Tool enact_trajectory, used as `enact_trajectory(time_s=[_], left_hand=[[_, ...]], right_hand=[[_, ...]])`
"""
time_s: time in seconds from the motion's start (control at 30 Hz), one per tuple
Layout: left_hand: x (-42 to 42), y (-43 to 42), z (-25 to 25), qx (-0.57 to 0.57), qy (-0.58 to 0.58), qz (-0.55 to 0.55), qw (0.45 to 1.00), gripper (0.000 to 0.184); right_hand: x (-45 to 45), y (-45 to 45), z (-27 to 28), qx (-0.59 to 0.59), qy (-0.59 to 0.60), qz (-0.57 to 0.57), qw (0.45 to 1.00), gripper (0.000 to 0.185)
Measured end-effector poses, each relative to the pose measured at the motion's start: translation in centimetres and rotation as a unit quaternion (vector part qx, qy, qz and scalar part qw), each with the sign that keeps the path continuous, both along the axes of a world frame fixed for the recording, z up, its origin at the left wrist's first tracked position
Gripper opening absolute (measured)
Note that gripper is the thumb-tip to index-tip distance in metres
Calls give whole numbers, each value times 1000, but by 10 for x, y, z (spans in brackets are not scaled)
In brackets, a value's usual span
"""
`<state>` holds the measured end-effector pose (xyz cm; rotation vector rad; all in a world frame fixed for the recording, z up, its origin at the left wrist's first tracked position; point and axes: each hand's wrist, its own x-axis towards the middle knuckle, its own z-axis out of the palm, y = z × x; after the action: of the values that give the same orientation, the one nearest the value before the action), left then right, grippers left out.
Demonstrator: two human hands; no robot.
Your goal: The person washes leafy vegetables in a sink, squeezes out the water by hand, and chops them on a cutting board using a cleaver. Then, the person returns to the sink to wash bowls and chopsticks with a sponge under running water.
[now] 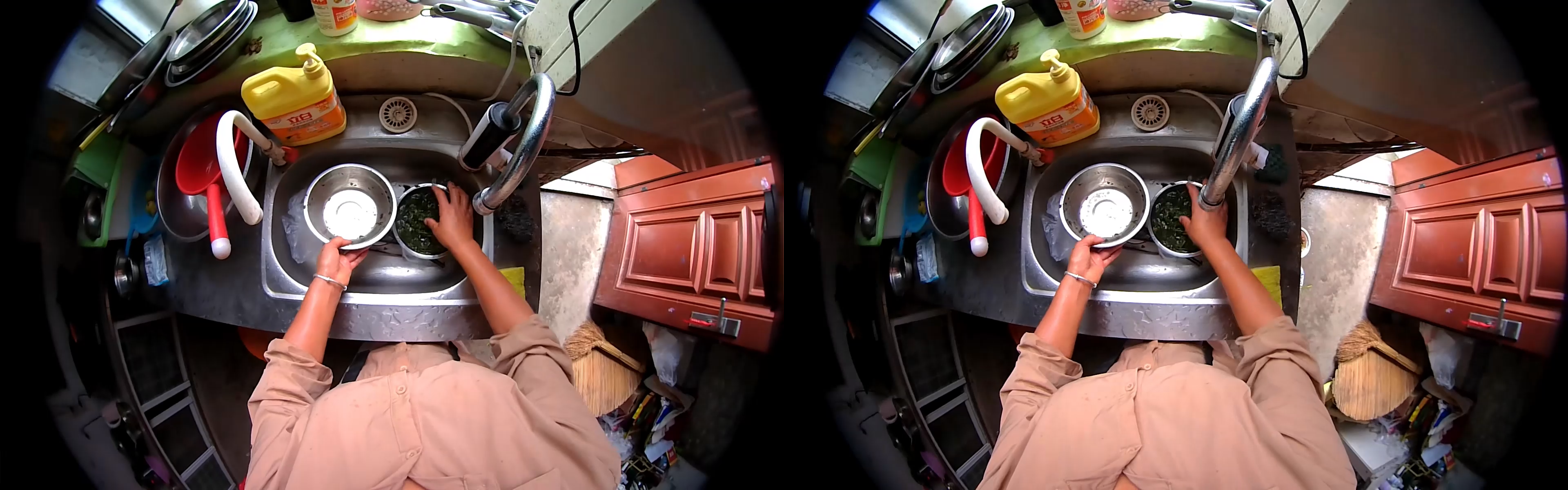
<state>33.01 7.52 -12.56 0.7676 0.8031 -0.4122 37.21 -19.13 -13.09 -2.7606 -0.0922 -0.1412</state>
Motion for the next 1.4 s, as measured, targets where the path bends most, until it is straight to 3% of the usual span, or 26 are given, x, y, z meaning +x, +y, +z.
enact_trajectory(time_s=[0.07, 0.13, 0.2, 0.23, 0.3, 0.4, 0.53, 0.73, 0.77, 0.8, 0.93, 1.03, 1.13, 1.4], left_hand=[[-1, 6, 4, -2, -4, 0, 1000, 37], [-5, 9, 18, -4, -18, 16, 1000, 37], [-9, 17, 28, -14, -33, 24, 999, 39], [-11, 20, 32, -3, -34, 23, 999, 38], [-15, 25, 39, 9, -36, 21, 999, 38], [-13, 26, 46, 6, -52, 0, 999, 38], [-7, 13, 46, 11, -50, -43, 998, 37], [5, -5, 52, -17, -63, -72, 995, 35], [5, -5, 57, -16, -65, -74, 995, 35], [6, -4, 61, -14, -65, -73, 995, 35], [1, 8, 71, 5, -76, -50, 996, 35], [-4, 20, 75, 7, -77, -39, 996, 39], [-10, 28, 80, 2, -81, -32, 996, 40], [-15, 28, 79, -12, -67, -39, 997, 39]], right_hand=[[11, -3, -26, 46, 58, -68, 995, 70], [23, -20, -76, 90, 12, -80, 993, 56], [27, -23, -73, 19, 82, -71, 994, 49], [28, -21, -70, 19, 84, -70, 994, 49], [28, -18, -59, 44, 216, -92, 971, 46], [16, -7, -28, 45, 264, -92, 959, 46], [9, -9, -38, 70, 219, -121, 966, 46], [19, -24, -93, 110, 292, -121, 942, 50], [16, -26, -106, 178, 258, -109, 943, 49], [15, -25, -106, 244, 223, -95, 939, 48], [7, -19, -95, 251, 199, -112, 941, 46], [9, -7, -66, 299, 161, -50, 939, 45], [5, 18, -1, 251, 260, -50, 931, 46], [-20, 91, -31, 242, 286, -70, 924, 46]])
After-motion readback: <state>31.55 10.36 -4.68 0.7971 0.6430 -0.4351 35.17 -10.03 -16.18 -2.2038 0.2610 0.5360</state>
